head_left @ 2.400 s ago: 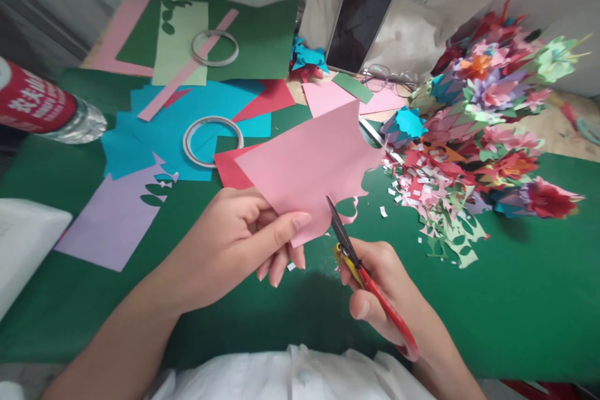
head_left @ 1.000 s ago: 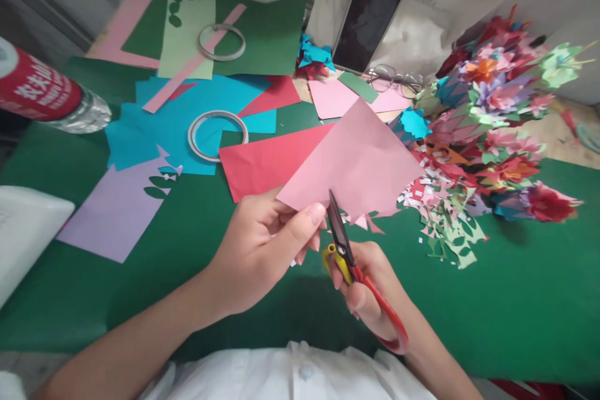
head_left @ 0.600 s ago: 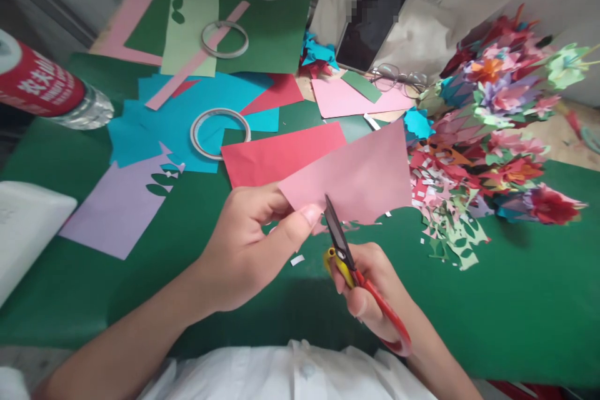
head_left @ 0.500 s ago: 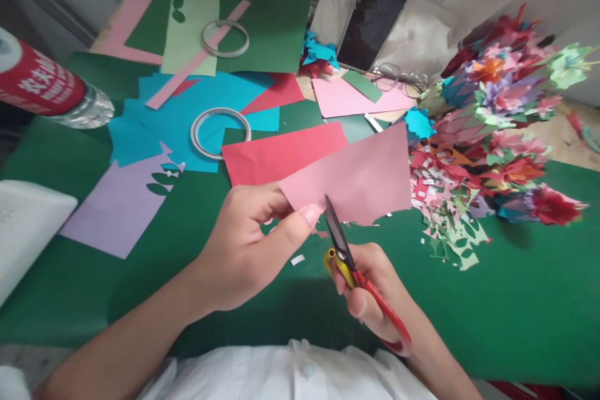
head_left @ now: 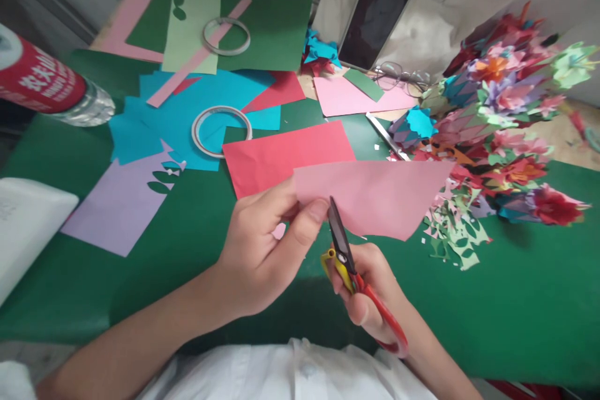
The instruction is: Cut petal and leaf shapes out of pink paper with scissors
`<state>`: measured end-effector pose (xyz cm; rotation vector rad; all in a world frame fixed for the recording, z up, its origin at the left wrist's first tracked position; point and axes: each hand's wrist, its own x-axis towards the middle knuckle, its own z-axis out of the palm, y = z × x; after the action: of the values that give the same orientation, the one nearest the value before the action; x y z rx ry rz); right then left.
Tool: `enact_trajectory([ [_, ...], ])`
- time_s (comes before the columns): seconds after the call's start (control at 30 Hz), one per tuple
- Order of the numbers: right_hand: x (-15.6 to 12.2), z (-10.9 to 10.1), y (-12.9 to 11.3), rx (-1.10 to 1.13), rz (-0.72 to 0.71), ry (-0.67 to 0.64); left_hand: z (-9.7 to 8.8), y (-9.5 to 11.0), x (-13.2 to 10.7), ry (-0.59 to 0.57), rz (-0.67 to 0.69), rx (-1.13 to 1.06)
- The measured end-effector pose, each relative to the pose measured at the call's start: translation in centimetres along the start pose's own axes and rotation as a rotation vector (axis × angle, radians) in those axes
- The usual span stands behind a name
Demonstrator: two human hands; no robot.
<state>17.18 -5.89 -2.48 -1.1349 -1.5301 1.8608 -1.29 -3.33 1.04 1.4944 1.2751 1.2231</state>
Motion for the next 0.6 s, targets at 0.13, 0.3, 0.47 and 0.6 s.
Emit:
enact_trajectory([
  [0.13, -0.25, 0.31, -0.11, -0.002, -0.026, -0.019, 0.04, 0.17, 0.02, -0.04, -0.036, 0.024],
  [0.3, -0.37, 0.59, -0.8, -0.067, -0.056, 0.03, 0.09, 0.22, 0.05, -0.145, -0.073, -0.012],
  [0.47, -0.36, 0.45, -0.5, -0.06, -0.089, 0.025, 0.12, 0.22, -0.12, -0.189, -0.118, 0.024],
  [0.6, -0.25, 0.15, 0.07, -0.037, -0.079, 0.024, 0.07, 0.23, 0.01, -0.248, -0.147, 0.016],
])
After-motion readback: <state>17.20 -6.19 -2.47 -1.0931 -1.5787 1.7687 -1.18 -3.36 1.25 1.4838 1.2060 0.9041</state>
